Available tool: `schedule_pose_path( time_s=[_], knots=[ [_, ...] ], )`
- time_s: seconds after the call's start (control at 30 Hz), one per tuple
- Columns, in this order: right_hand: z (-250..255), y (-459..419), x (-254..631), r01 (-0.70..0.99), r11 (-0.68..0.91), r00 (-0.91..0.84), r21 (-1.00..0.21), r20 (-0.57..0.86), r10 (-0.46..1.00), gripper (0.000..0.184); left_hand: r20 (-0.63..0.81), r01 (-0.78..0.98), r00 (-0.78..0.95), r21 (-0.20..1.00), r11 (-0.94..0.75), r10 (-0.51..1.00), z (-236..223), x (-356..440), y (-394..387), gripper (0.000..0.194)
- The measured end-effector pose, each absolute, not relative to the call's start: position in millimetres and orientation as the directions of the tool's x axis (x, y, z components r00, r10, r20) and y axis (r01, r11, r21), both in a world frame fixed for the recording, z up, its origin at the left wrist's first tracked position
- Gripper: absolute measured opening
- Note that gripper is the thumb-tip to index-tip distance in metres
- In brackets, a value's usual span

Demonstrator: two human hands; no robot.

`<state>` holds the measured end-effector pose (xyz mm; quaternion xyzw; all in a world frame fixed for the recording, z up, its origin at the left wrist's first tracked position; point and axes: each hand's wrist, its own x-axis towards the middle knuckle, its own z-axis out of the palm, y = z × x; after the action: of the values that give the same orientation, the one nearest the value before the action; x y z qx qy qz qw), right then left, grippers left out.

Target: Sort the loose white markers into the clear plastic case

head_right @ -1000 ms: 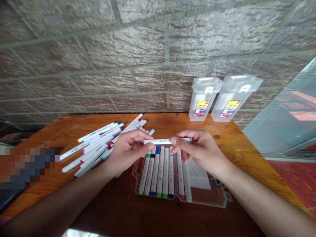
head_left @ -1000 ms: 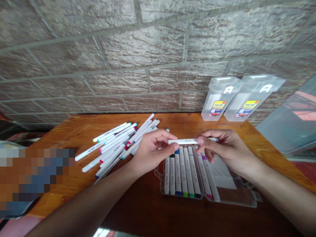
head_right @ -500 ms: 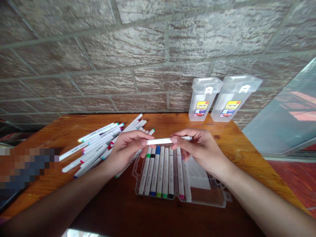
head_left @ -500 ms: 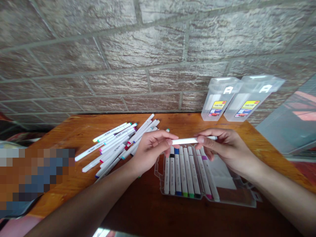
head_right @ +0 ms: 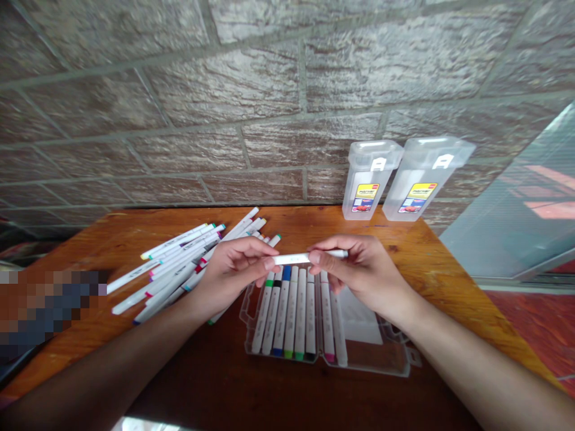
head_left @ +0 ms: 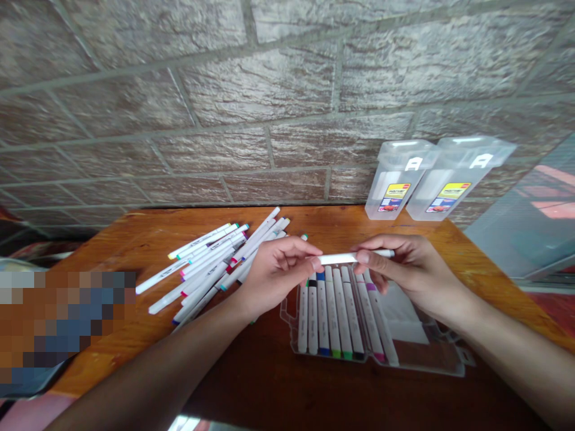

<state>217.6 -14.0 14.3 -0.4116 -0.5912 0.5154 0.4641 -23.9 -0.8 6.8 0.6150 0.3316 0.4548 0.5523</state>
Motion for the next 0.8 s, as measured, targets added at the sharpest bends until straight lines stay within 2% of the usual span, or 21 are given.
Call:
schedule_pose_path(
  time_s=[0.43,0.8],
  knots=[
    [10.8,-13.5,216.6,0.072,0.152,-0.264,-0.986,0.128,0.956,0.028,0.173,-0.026,0.347,0.984,-0.175,0.922,11.1,-20.8,-1.5,0.019],
    [11.7,-14.2,216.3,0.066,0.171,-0.290,-0.983,0.145,0.946,0.023,0.179,-0.078,0.387,0.984,-0.161,0.904,7.4,-21.2,-0.8,0.016]
  ],
)
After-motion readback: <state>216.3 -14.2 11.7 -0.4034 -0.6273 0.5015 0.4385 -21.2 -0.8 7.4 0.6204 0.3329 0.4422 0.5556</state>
